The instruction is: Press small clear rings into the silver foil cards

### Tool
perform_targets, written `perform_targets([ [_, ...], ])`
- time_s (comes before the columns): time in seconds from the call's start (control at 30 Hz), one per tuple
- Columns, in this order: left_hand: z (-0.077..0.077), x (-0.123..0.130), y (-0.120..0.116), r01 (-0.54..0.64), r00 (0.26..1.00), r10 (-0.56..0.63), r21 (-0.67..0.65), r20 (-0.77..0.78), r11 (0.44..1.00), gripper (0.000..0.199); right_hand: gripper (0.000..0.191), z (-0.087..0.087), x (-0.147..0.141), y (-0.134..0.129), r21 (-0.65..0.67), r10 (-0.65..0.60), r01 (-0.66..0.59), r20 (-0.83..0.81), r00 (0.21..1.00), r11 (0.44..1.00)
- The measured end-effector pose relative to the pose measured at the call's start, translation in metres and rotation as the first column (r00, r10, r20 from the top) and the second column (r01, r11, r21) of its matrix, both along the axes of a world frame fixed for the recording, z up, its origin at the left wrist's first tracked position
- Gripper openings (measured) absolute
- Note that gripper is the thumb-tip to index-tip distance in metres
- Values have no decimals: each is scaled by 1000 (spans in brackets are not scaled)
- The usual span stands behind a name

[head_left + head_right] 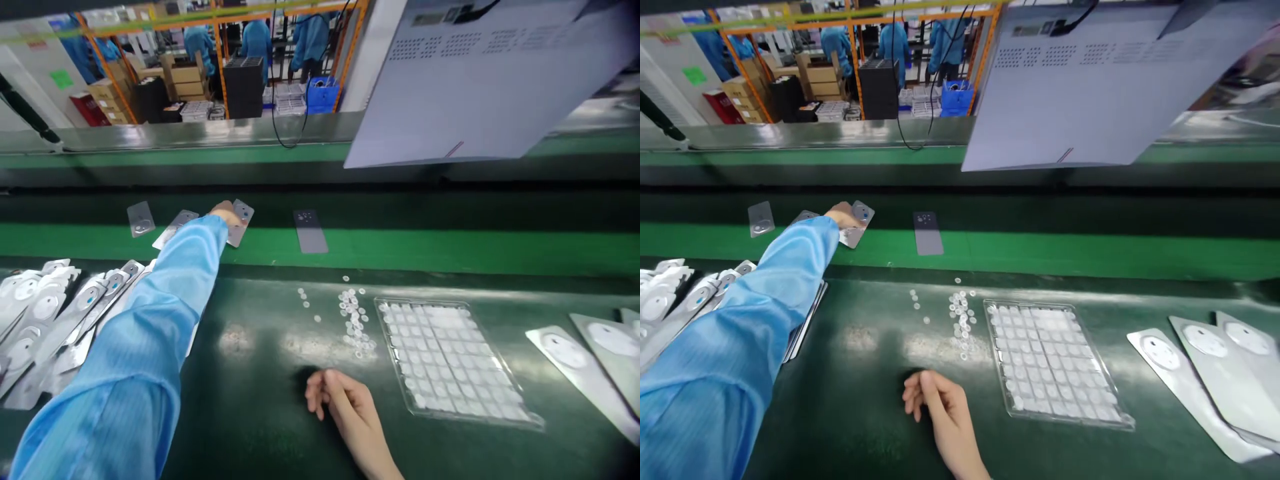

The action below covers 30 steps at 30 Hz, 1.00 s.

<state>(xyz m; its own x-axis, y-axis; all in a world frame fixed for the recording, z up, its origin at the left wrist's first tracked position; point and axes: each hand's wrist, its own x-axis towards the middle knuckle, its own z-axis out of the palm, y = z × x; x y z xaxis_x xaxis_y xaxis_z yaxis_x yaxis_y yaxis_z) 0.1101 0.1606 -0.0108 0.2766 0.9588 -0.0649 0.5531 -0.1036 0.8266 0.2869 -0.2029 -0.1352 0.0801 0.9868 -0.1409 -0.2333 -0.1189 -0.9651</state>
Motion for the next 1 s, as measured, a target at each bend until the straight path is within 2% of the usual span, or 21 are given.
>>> perform_targets([
  [0.07, 9, -1, -26, 12, 1000, -12, -31, -4, 999, 30, 51, 7, 0, 6, 18, -61, 60, 72, 996, 998],
  [0.1, 8, 0, -49, 39, 999, -39, -46, 8, 998, 32, 49, 11, -1, 9, 29, -95, 92, 105, 990, 995],
  [0.17, -5, -1, -110, 123, 991, -116, -102, 73, 987, 38, 48, 21, -5, 14, 43, -124, 119, 144, 982, 992],
  [0.2, -16, -3, -145, 185, 977, -167, -138, 130, 973, 42, 50, 25, -8, 16, 40, -100, 95, 149, 984, 995],
  [0.23, -28, -6, -181, 251, 946, -190, -221, 262, 942, 46, 51, 29, -11, 17, 27, -47, 43, 150, 988, 999],
  [0.3, -52, -12, -243, 272, 905, -108, -364, 412, 891, 45, 44, 32, -19, 15, -8, 88, -87, 158, 984, 996],
  [0.33, -62, -15, -266, 253, 887, -42, -409, 460, 877, 44, 44, 32, -22, 12, -29, 150, -147, 168, 974, 989],
  [0.4, -78, -16, -292, 231, 828, 92, -485, 553, 844, 46, 49, 29, -26, 3, -68, 220, -210, 204, 954, 975],
  [0.5, -93, -15, -298, 261, 703, 226, -540, 675, 800, 60, 48, 25, -24, -11, -137, 254, -221, 312, 915, 966],
  [0.57, -97, -14, -294, 275, 674, 235, -534, 700, 800, 64, 40, 26, -21, -15, -147, 222, -175, 430, 875, 973],
  [0.6, -98, -14, -292, 275, 682, 220, -523, 698, 807, 63, 34, 28, -19, -15, -110, 164, -125, 506, 847, 986],
  [0.67, -98, -14, -293, 247, 740, 167, -494, 651, 833, 56, 22, 33, -19, -14, 78, -29, -28, 649, 760, 997],
  [0.7, -96, -13, -294, 224, 783, 132, -474, 608, 852, 50, 20, 35, -19, -12, 196, -130, -14, 698, 705, 981],
  [0.77, -93, -12, -296, 175, 852, 75, -418, 518, 892, 39, 25, 35, -21, -8, 365, -250, -78, 762, 598, 928],
  [0.87, -91, -10, -298, 164, 868, 54, -387, 494, 907, 37, 34, 28, -20, -4, 403, -269, -203, 837, 476, 892],
  [1.0, -95, -12, -298, 252, 799, 100, -482, 592, 839, 45, 38, 18, -13, -4, 383, -269, -277, 888, 373, 881],
])
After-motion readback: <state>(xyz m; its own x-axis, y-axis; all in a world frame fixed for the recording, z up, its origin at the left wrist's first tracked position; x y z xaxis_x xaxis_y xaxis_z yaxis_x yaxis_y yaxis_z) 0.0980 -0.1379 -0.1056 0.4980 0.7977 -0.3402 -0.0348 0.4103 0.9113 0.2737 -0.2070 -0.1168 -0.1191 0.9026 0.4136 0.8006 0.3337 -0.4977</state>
